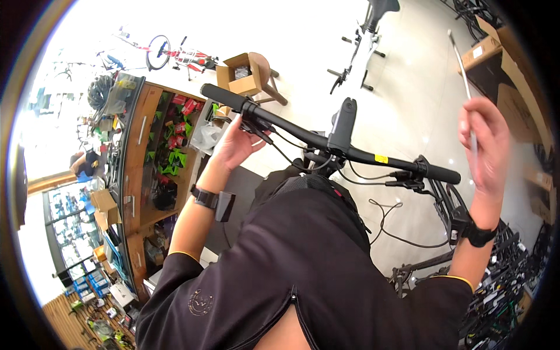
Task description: The person uses a hex key to loosen and tighten screws on the bicycle handlebars and stem, then turns a clamp on the bike frame by hand.
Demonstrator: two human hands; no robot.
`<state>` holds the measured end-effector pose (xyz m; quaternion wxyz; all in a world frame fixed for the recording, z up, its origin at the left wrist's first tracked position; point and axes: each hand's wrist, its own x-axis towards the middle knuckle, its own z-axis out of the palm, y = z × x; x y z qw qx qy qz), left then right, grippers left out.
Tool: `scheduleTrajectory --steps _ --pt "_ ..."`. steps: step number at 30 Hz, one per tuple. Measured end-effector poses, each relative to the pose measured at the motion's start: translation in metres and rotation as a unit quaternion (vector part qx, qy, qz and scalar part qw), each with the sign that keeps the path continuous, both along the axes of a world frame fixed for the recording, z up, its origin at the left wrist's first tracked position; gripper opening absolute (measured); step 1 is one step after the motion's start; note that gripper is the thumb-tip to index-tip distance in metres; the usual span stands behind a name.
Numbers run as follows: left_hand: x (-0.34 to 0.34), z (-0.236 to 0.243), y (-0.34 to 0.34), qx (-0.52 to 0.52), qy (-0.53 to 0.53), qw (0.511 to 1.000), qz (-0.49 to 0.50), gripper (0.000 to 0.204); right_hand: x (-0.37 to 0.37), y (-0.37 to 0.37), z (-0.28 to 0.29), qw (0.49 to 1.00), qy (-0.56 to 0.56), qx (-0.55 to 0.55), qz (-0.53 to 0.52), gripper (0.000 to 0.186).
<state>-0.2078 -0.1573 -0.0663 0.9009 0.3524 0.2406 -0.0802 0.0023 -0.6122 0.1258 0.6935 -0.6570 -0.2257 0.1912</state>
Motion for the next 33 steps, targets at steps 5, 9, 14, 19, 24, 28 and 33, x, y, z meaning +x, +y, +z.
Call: scheduleTrajectory --steps 5,9,14,19,24,28,33 --pt "0.005 -0.012 -0.008 -0.082 -0.065 0.994 0.017 0.043 0.021 0.114 0.034 0.991 -0.012 -0.027 0.133 0.025" --pt "0.013 -0.015 -0.014 -0.138 -0.069 0.985 0.080 0.039 0.047 0.187 0.010 0.988 0.005 0.012 0.152 0.026" --pt "0.021 -0.008 -0.011 -0.141 -0.079 0.985 0.054 0.049 0.053 0.248 -0.022 0.992 -0.002 -0.048 0.120 0.024" --pt "0.022 -0.008 -0.007 -0.190 -0.068 0.979 0.039 0.066 0.044 0.293 -0.052 0.994 0.012 -0.067 0.090 0.038" --pt "0.009 0.005 0.004 -0.152 0.051 0.987 0.019 0.050 0.049 0.307 -0.091 0.986 0.058 -0.119 0.099 0.029" --pt "0.009 0.021 0.007 -0.056 0.138 0.986 0.079 0.034 0.053 0.318 -0.116 0.976 0.181 -0.105 0.067 0.021" --pt "0.006 0.022 0.012 -0.027 0.156 0.984 0.076 0.041 0.064 0.322 -0.146 0.959 0.241 -0.121 0.087 0.026"
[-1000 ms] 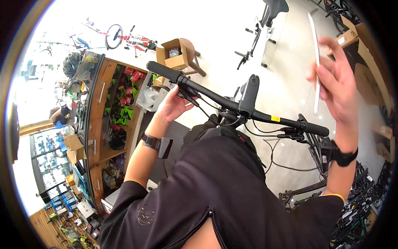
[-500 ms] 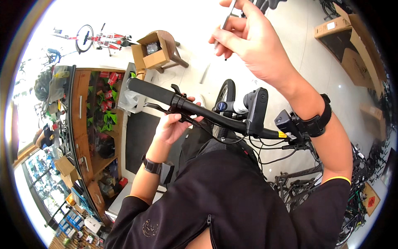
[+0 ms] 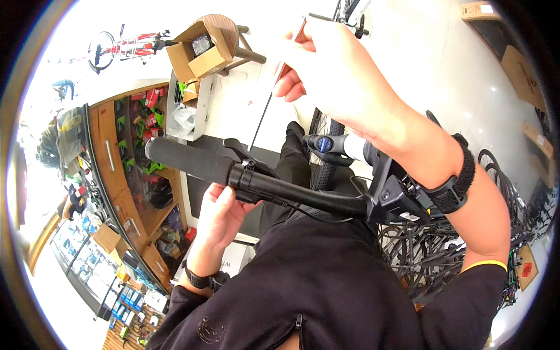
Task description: The person uses a hex key to loosen and tighten screws on the bicycle handlebars and stem, then turns a clamp on the bike frame by hand.
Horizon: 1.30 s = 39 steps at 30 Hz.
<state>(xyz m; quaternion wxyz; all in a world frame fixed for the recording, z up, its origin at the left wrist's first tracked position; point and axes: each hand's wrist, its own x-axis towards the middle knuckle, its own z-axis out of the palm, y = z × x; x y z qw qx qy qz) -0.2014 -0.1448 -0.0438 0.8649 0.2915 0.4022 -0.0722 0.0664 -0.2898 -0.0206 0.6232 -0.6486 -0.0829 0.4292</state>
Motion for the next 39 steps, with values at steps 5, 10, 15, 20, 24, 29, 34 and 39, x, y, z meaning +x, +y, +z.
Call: scheduleTrajectory --steps 5,10,15,20,24,29,34,39 --pt "0.003 0.008 0.014 0.039 0.037 0.997 -0.048 0.042 0.000 0.003 -0.021 1.000 0.020 0.009 0.004 0.038" --pt "0.020 0.022 0.018 0.035 0.076 0.993 -0.079 0.049 -0.003 0.015 -0.033 0.997 0.070 -0.020 0.024 0.035" --pt "0.027 0.025 0.023 0.038 0.090 0.991 -0.089 0.046 -0.004 0.023 -0.047 0.995 0.084 -0.013 0.051 0.033" --pt "0.030 0.022 0.025 0.064 0.095 0.986 -0.118 0.049 -0.006 0.025 -0.054 0.993 0.113 -0.003 0.029 0.033" --pt "0.029 0.020 0.027 0.074 0.105 0.985 -0.119 0.050 -0.002 0.031 -0.046 0.988 0.147 -0.023 0.040 0.029" --pt "0.026 0.016 0.028 0.055 0.066 0.991 -0.104 0.056 -0.002 0.029 -0.058 0.984 0.166 -0.025 0.052 0.025" --pt "0.030 0.026 0.019 0.040 0.110 0.993 -0.022 0.054 0.007 0.033 -0.066 0.987 0.089 -0.092 0.099 0.023" --pt "0.028 0.027 0.019 0.080 0.104 0.991 -0.019 0.064 0.021 0.040 -0.080 0.980 0.047 -0.140 0.131 0.041"
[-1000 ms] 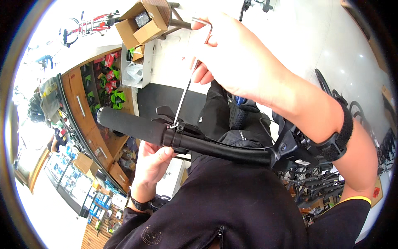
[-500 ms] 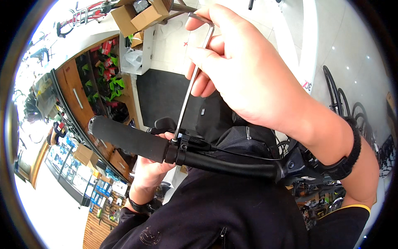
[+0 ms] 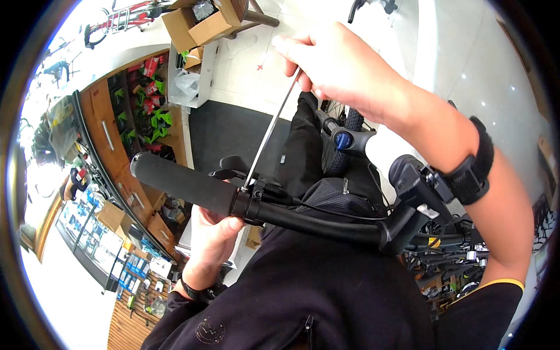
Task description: The person uses a hex key to loosen and tighten screws on the bicycle handlebars and stem, then turns a clamp on the bike frame by hand.
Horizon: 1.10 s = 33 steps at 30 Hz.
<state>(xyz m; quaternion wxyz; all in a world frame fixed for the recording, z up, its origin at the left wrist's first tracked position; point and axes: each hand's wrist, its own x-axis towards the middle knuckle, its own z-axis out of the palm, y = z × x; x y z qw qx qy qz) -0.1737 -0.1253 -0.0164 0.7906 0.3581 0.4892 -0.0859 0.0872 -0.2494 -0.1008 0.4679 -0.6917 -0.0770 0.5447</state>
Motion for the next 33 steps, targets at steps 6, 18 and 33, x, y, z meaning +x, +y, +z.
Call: scheduleTrajectory --steps 6,18,33 --pt "-0.007 -0.002 -0.010 0.198 -0.043 0.978 -0.055 0.099 -0.002 0.019 -0.005 0.973 0.203 -0.088 -0.059 0.032" --pt "0.056 0.054 0.013 0.682 0.014 0.467 -0.563 0.085 0.006 -0.008 -0.021 0.957 0.287 0.022 -0.010 0.029" --pt "0.007 0.027 -0.007 0.750 -0.101 0.583 -0.296 0.067 0.000 -0.012 -0.015 0.992 -0.007 -0.076 0.105 0.041"
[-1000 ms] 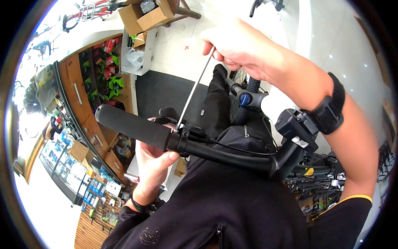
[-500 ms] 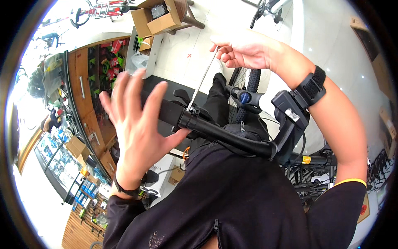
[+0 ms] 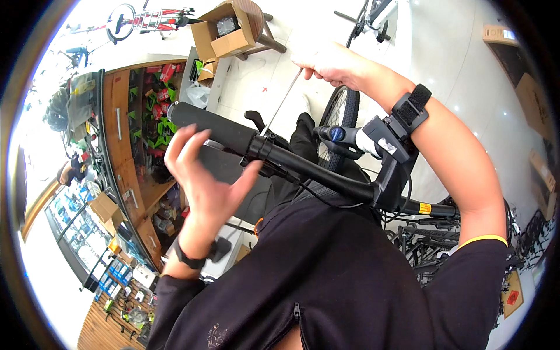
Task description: The person uses a hex key to loosen and tighten screws on the bicycle handlebars and stem, then turns a clamp on the bike frame by hand.
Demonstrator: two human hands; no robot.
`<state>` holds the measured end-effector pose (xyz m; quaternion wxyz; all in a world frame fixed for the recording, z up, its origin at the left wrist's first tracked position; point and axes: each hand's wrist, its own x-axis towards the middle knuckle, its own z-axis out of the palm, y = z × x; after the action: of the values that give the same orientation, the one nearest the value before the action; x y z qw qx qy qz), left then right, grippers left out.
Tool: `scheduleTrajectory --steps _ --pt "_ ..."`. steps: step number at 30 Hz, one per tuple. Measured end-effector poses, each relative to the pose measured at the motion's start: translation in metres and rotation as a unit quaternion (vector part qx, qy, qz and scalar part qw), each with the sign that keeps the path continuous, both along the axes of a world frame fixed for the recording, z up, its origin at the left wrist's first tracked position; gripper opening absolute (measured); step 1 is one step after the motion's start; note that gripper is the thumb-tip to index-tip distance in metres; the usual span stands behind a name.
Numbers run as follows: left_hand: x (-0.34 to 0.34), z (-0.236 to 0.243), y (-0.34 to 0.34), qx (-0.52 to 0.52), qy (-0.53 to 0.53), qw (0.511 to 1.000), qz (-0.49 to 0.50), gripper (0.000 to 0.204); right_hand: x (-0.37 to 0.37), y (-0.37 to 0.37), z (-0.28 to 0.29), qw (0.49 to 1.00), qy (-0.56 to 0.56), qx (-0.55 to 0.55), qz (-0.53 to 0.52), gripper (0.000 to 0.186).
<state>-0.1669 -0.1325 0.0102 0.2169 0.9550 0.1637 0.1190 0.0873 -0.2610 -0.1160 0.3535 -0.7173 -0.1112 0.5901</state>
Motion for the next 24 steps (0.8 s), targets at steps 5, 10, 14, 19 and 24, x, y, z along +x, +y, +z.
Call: scheduleTrajectory --steps 5,10,14,19,24 --pt "-0.045 -0.022 -0.020 -0.630 0.183 0.744 0.126 0.049 -0.005 0.000 -0.002 0.982 -0.177 0.052 0.048 0.032" --pt "-0.017 -0.039 -0.021 -0.814 0.240 0.494 0.189 0.030 -0.006 0.006 0.009 0.977 -0.191 0.048 0.087 0.029" --pt "-0.017 -0.042 -0.030 -0.826 0.224 0.474 0.207 0.036 -0.004 0.007 0.007 0.971 -0.202 0.073 0.103 0.029" --pt "-0.024 -0.036 -0.044 -0.837 0.184 0.454 0.244 0.038 -0.011 0.007 0.003 0.976 -0.180 0.070 0.096 0.029" --pt "-0.035 -0.035 -0.043 -0.830 0.165 0.463 0.264 0.039 -0.016 0.006 0.014 0.989 0.090 0.119 -0.012 0.035"
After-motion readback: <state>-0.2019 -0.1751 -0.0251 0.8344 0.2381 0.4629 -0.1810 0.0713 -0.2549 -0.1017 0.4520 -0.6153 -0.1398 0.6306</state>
